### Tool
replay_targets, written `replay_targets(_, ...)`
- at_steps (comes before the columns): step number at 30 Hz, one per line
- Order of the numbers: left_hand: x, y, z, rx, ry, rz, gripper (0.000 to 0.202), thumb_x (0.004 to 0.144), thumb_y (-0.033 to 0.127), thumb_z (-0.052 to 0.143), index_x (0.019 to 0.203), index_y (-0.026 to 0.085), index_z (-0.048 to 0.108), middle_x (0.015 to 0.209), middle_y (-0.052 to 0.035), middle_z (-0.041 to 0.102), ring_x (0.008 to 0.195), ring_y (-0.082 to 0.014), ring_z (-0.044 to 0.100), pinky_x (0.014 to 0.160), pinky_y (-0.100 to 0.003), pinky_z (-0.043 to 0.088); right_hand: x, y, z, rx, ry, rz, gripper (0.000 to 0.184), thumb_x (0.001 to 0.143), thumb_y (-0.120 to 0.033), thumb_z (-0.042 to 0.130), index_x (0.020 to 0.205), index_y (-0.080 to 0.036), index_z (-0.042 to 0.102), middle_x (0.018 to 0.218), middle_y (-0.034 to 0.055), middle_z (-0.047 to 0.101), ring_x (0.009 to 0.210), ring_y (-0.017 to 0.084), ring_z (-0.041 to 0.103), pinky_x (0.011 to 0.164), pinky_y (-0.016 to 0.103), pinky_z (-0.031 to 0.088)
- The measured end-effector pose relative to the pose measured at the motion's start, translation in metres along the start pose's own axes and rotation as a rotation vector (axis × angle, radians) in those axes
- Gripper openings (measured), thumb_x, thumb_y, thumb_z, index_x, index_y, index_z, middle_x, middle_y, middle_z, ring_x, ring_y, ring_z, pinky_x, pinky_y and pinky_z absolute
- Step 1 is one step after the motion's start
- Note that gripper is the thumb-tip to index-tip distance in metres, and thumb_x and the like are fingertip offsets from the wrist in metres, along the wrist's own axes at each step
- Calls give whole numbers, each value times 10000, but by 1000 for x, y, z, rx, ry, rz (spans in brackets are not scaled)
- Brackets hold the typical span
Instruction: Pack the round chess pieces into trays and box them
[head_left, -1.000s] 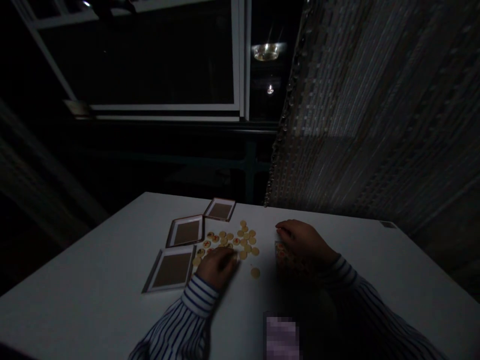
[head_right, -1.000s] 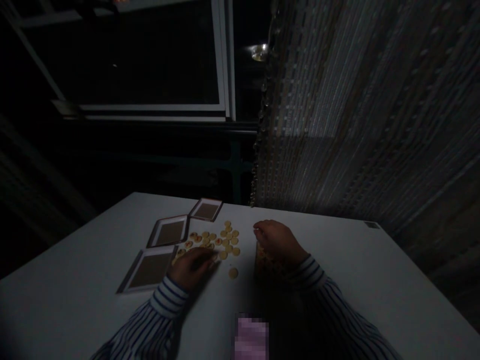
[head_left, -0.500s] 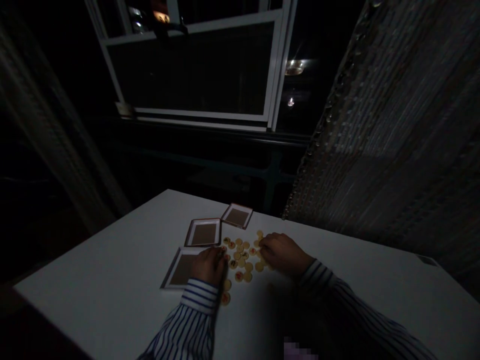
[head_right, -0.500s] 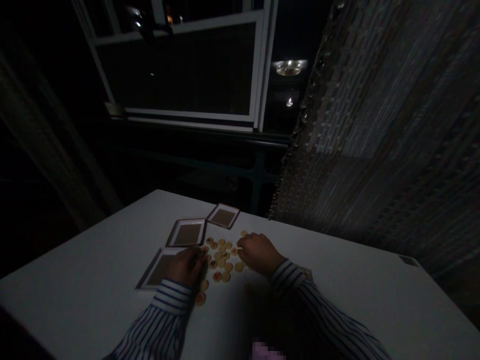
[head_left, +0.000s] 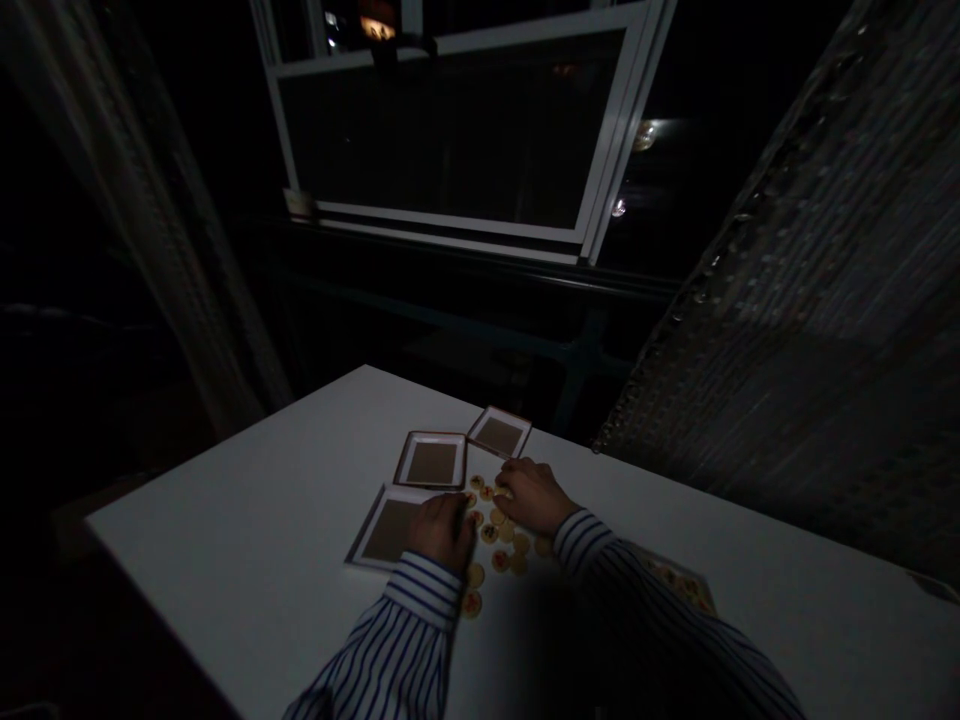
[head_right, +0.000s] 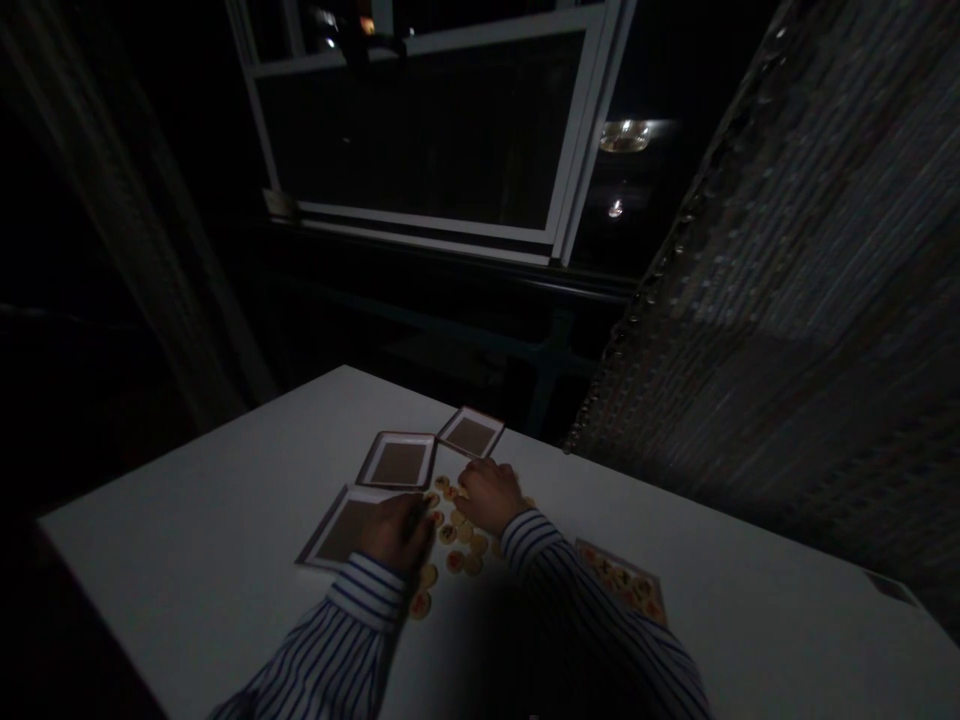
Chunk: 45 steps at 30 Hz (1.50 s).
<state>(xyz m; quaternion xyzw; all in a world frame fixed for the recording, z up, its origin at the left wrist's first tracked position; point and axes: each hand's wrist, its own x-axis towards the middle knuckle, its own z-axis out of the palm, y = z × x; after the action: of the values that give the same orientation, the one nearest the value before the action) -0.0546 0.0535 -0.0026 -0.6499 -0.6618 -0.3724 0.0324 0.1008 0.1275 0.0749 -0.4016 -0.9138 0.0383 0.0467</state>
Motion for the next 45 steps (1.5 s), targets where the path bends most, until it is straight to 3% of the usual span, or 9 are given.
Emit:
replay_targets(19,1,-1,1,-35,-2,-17,255,721,279,478,929,170,578,900,-76,631,849,-221,552,780,-365,429,16,-6,23,-31,61,-16,219,749,-299,463,887,-167,570,984,77,566,983,219,444,796,364,271)
replay_targets(35,1,7,-6,-103,96,27,243,743,276,453,918,166,581,897,-84,637,859,-215,567,793,-369,443,-15,-16,-18,-33,202,-18,164,750,-246,468,886,-172,522,853,44,599,841,163,509,843,335,209)
replay_targets(45,-4,36,-8,-489,93,-118,254,739,326,475,915,179,584,927,-66,631,864,-182,586,799,-350,472,-57,-13,-38,105,299,-54,211,759,-275,503,947,-187,539,896,33,621,881,164,516,851,327,239)
